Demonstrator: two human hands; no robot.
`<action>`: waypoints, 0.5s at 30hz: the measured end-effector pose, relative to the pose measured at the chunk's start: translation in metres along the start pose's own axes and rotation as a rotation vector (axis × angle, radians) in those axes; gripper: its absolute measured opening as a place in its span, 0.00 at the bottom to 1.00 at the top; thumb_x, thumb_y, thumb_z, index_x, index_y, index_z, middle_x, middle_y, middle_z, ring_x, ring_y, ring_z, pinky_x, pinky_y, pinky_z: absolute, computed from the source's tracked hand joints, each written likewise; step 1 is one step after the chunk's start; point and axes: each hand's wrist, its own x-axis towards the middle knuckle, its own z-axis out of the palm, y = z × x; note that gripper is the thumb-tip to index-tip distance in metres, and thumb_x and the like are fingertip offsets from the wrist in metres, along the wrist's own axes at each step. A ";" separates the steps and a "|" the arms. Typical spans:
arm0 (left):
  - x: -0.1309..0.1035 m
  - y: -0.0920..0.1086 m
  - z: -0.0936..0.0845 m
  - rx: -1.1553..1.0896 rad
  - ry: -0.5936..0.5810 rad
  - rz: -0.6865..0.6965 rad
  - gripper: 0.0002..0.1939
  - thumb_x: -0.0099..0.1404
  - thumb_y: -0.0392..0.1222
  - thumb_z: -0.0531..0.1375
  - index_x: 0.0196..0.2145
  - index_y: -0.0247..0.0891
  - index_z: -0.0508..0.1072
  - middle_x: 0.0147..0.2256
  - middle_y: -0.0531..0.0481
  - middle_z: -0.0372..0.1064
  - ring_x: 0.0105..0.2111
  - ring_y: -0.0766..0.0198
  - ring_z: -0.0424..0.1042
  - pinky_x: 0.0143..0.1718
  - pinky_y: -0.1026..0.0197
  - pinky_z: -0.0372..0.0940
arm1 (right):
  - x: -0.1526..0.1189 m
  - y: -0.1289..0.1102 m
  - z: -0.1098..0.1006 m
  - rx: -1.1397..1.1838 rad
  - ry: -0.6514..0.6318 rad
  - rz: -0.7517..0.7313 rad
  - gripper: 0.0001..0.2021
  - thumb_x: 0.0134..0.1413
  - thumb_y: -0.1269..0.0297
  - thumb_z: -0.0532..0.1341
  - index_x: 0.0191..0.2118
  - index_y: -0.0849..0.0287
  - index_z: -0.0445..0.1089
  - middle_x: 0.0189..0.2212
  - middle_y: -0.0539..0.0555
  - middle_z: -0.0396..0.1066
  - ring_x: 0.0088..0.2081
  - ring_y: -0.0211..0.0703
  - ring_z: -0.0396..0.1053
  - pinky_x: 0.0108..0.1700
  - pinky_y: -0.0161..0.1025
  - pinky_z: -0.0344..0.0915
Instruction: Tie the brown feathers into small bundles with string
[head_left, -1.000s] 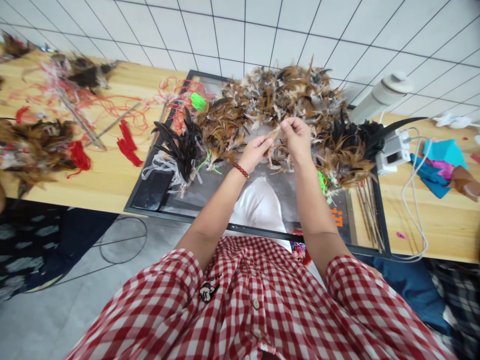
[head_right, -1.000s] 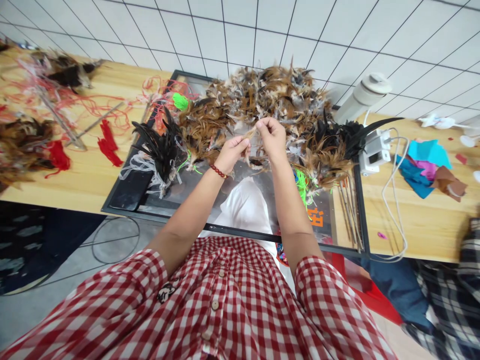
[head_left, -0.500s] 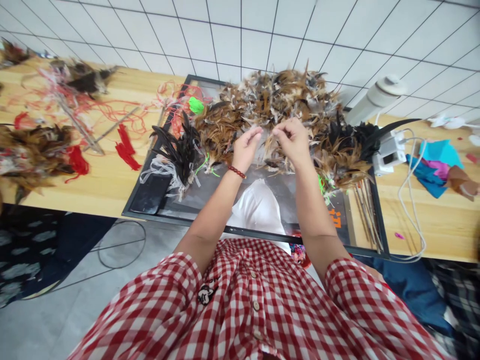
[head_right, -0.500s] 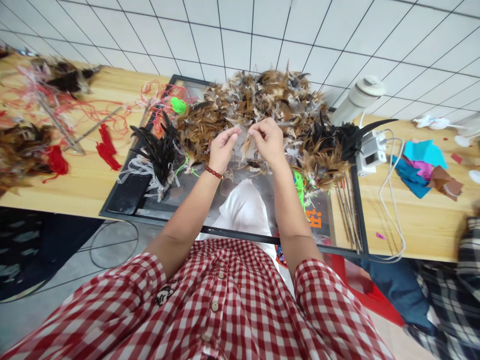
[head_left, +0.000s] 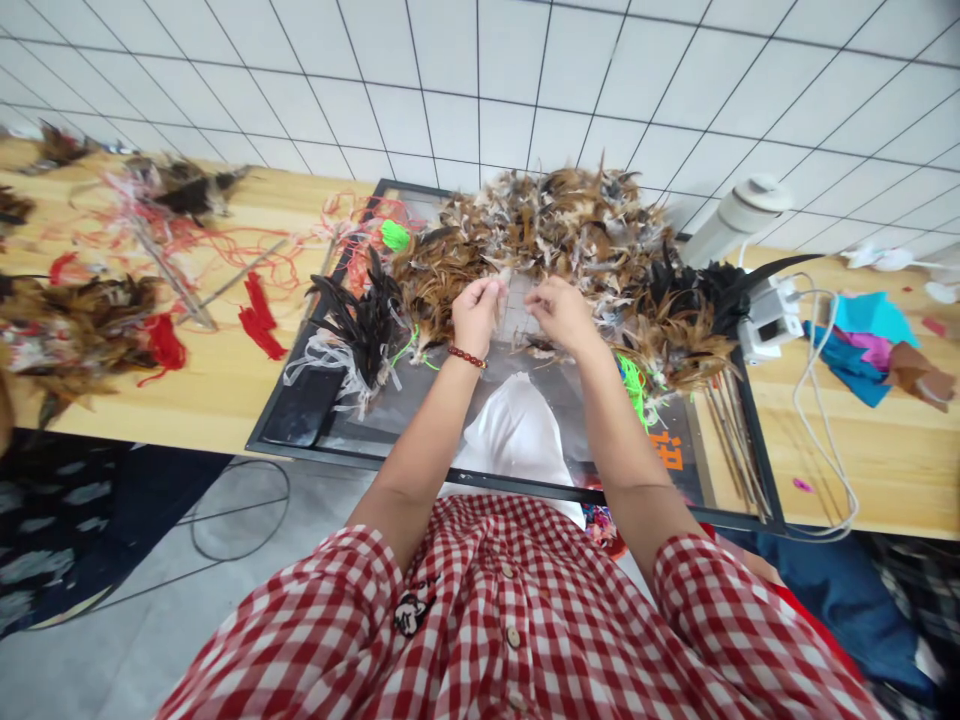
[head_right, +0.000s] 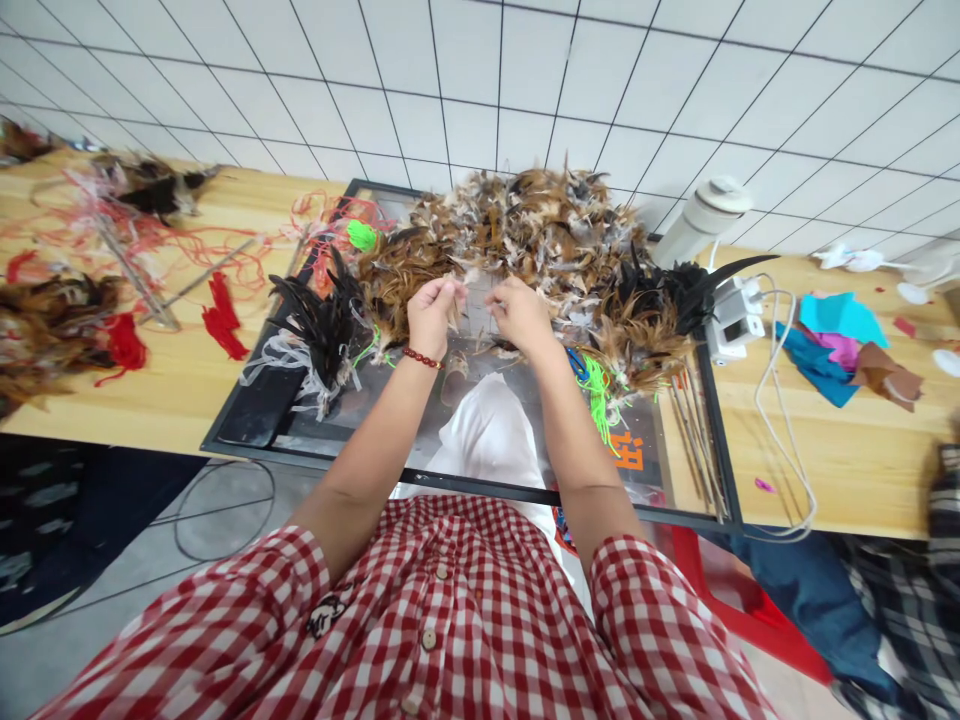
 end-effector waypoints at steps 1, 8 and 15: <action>0.001 0.002 -0.001 -0.020 0.065 0.016 0.08 0.61 0.44 0.71 0.30 0.39 0.80 0.30 0.52 0.79 0.33 0.67 0.78 0.43 0.63 0.71 | -0.001 0.000 0.000 -0.068 -0.077 0.031 0.11 0.58 0.70 0.63 0.44 0.59 0.81 0.45 0.59 0.76 0.44 0.48 0.71 0.49 0.43 0.65; 0.011 0.008 -0.007 -0.113 0.276 0.084 0.11 0.65 0.47 0.68 0.31 0.38 0.77 0.29 0.52 0.77 0.32 0.69 0.78 0.44 0.63 0.74 | -0.007 -0.016 0.000 -0.212 -0.562 -0.063 0.21 0.50 0.61 0.74 0.52 0.54 0.80 0.47 0.56 0.77 0.49 0.49 0.73 0.50 0.39 0.64; 0.024 0.004 -0.018 -0.097 0.383 0.157 0.13 0.67 0.51 0.66 0.36 0.38 0.76 0.35 0.51 0.78 0.39 0.68 0.80 0.51 0.62 0.73 | -0.010 -0.023 0.000 -0.423 -0.212 0.087 0.21 0.65 0.68 0.55 0.59 0.59 0.76 0.58 0.67 0.72 0.59 0.62 0.67 0.57 0.53 0.62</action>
